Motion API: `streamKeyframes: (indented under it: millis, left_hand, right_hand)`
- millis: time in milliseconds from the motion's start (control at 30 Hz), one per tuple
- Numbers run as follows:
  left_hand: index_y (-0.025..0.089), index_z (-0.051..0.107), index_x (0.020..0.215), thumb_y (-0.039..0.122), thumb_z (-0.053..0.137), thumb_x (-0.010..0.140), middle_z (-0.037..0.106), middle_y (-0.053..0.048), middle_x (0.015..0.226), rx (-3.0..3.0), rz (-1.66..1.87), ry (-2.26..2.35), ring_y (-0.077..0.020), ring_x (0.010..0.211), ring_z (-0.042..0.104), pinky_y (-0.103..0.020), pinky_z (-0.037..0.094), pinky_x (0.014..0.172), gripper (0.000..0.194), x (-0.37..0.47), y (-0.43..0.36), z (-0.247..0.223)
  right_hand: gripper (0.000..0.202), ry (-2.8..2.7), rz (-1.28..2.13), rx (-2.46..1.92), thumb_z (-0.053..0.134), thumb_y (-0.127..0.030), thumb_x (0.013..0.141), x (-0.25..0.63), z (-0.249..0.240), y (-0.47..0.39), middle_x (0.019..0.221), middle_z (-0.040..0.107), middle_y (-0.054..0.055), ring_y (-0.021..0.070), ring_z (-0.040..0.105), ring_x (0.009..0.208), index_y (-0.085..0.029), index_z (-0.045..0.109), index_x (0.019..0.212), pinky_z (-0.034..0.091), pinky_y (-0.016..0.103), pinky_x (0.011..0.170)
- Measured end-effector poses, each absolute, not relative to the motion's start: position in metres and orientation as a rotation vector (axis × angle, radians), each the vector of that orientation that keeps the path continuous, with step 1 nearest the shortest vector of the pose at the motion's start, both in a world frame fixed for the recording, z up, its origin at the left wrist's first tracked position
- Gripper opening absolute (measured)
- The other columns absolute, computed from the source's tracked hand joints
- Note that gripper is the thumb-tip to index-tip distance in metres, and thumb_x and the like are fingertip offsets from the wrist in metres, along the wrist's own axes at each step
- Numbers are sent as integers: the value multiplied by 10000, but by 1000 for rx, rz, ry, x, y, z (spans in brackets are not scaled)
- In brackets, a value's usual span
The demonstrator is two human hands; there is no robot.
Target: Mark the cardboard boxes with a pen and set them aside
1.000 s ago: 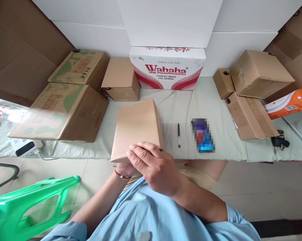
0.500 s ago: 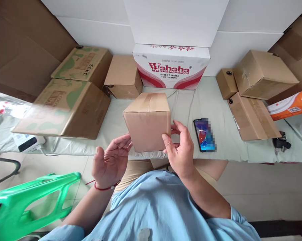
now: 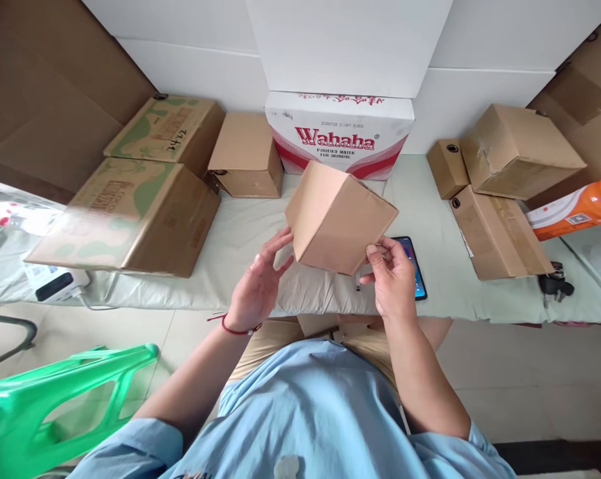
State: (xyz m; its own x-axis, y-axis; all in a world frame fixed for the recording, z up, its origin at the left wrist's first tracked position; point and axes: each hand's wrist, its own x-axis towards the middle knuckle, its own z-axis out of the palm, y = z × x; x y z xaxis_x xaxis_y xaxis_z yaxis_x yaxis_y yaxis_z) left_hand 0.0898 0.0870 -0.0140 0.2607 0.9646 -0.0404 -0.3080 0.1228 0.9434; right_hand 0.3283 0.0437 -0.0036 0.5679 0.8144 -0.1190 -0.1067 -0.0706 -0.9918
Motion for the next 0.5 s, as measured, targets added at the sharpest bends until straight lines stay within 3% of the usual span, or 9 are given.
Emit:
streamKeyframes:
  millis: [100,200,400,500]
  left_hand:
    - [310,801,1349,794,553,1007,644,-87,1631,1050,994,787,-397,1645,422,-627,318,1335,643,100,91,-21]
    - [249,826,1333,821,484,1032,791,-118,1411,1146,852,683,-386,1473,627,-583,333,1343,731,111,84,-20]
    - [190,852,1182,801,578,1007,805,-148,1355,1123,724,842,-366,1380,681,-523,487,1222,692,114,74,-23]
    - [188,842,1097,821,642,946,795,-162,1328,1021,803,982,-366,1371,666,-498,550,1135,681,107,78,-33]
  right_hand:
    - [607,-559,995,-1424,954,-597,673,331,-9,47,876,725,-22,107,670,659,-228,685,1073,486,148,405]
    - [610,-476,1258,-1377,1006,-511,576,325,-13,49,832,739,-30,57,577,536,-212,680,996,429,134,382]
    - [631,-399,1389,-1317,1060,-500,537,318,-22,46,899,806,12,67,616,569,-208,720,982,451,130,402]
    - [687,-244,1401,-1281,1057,-597,547,327,-26,45,999,828,48,76,659,591,-208,728,1008,425,120,380]
